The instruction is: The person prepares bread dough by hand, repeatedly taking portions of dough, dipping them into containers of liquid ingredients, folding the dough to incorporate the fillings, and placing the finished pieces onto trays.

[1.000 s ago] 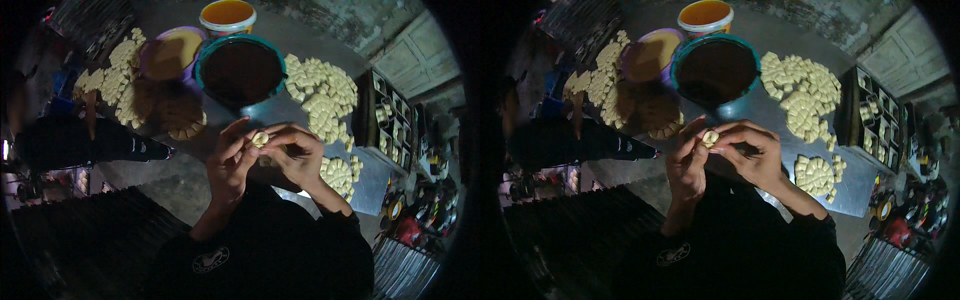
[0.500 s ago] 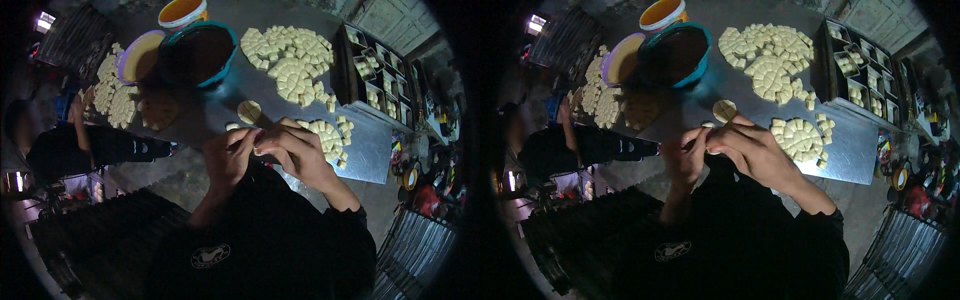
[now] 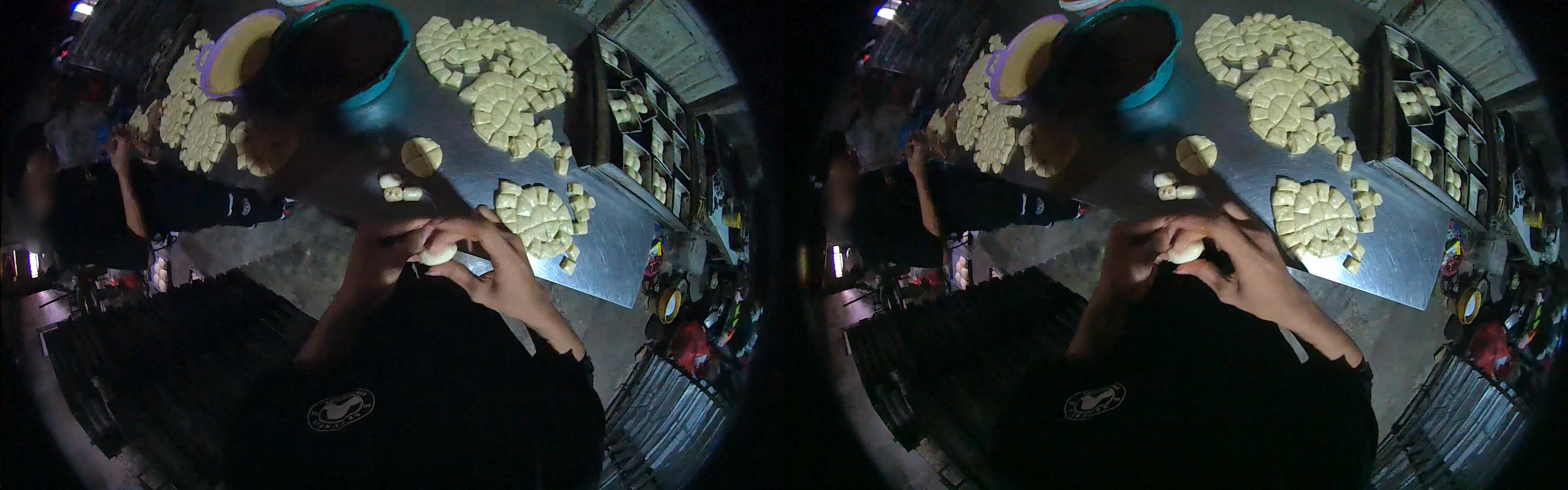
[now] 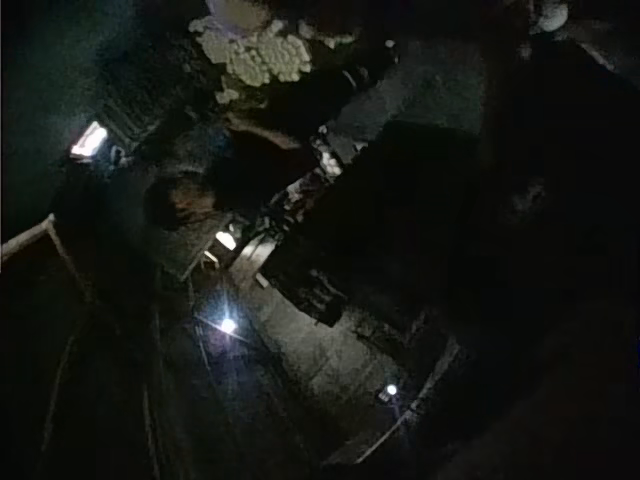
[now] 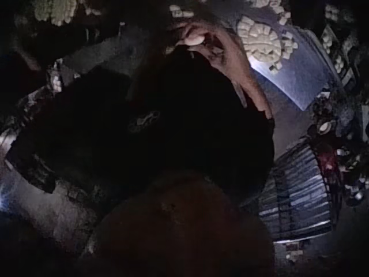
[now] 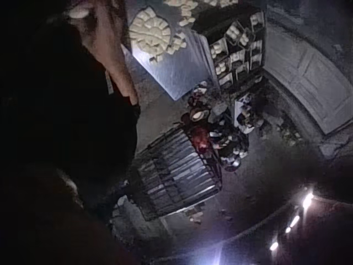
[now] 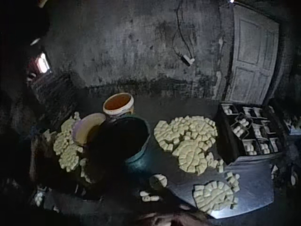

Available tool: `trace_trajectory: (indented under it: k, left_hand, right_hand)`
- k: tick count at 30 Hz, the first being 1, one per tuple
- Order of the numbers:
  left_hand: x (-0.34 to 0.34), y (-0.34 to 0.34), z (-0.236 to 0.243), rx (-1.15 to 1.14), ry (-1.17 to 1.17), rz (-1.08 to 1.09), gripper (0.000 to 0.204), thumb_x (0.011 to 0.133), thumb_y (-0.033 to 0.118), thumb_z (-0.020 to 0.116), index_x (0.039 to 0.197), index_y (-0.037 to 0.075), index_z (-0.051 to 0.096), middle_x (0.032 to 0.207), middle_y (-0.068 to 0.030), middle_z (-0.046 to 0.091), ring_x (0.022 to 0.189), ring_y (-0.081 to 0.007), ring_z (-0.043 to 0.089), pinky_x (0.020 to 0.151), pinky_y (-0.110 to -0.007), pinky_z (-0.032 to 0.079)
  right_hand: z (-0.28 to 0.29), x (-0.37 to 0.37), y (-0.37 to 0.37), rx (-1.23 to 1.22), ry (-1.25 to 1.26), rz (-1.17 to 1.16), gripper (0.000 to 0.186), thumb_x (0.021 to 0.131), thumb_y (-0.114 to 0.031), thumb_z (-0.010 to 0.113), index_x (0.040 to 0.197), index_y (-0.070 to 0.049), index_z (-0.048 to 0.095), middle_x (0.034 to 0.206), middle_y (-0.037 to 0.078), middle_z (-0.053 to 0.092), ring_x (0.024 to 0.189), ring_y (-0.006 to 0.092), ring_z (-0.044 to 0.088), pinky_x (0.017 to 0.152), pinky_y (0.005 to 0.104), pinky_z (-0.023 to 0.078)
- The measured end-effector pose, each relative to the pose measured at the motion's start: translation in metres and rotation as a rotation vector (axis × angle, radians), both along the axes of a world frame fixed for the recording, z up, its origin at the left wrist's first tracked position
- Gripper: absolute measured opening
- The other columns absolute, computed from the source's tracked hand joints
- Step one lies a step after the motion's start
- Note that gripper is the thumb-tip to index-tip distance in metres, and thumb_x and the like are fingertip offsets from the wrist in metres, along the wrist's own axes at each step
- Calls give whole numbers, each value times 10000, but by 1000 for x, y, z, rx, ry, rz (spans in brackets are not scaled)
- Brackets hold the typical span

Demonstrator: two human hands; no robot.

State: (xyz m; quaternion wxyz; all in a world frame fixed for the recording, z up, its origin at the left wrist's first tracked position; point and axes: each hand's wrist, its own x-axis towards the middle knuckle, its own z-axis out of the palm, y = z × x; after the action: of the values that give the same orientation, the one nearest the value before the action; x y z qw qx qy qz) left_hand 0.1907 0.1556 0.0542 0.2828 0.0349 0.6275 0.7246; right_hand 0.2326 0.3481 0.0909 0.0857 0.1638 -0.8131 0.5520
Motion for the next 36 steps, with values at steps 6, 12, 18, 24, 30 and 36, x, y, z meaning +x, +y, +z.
trace_trajectory:
  k: [6, 12, 18, 24, 30, 36]
  left_hand:
    - [-11, -16, -24, -38, -238, -76, 275, 863, 162, 671, 1064, -25, 668, 1021, -70, 663, 948, -116, 603, 829, -282, 471]
    - [-30, -36, -83, -365, 107, -82, 194, 887, 175, 641, 1034, 61, 696, 984, -54, 644, 947, -161, 603, 855, -326, 478]
    - [-73, -40, -126, -325, 350, -40, 185, 931, 138, 552, 1042, 57, 676, 1101, -130, 618, 1026, -252, 602, 888, -356, 471]
    - [-125, -43, -163, -538, 711, -169, 280, 943, 199, 511, 1162, 50, 601, 1072, -187, 625, 989, -359, 607, 890, -441, 475]
    - [-136, -44, -156, -362, 363, -354, 310, 967, 217, 487, 1226, 65, 563, 1126, -187, 617, 1043, -361, 600, 913, -401, 467]
    - [-147, -64, -148, -495, 464, -184, 349, 965, 243, 476, 1246, 51, 558, 1097, -200, 631, 1019, -362, 603, 913, -425, 457]
  right_hand:
    - [-35, -16, -22, 174, -111, -49, 471, 737, -193, 794, 1129, -73, 564, 1035, 80, 653, 920, 283, 617, 814, 371, 482]
    - [-92, -38, -60, -361, -838, -172, 511, 725, -158, 830, 1125, -38, 536, 1022, 97, 638, 1002, 221, 609, 866, 333, 480]
    - [-138, -71, -55, -138, -595, -288, 332, 800, -73, 720, 1093, -34, 567, 996, 97, 657, 961, 185, 641, 787, 310, 521]
    - [-155, -98, -56, 429, -399, -465, 244, 779, -47, 680, 1014, -10, 626, 970, 176, 636, 1005, 320, 601, 804, 423, 499]
    - [-155, -103, -55, 484, -254, -303, 347, 724, -54, 692, 1067, -74, 636, 1118, 144, 603, 1028, 362, 563, 866, 412, 483]
    - [-187, -87, -30, 875, -115, 88, 292, 849, -184, 580, 1134, -128, 594, 1176, 126, 557, 1005, 333, 566, 879, 426, 465]
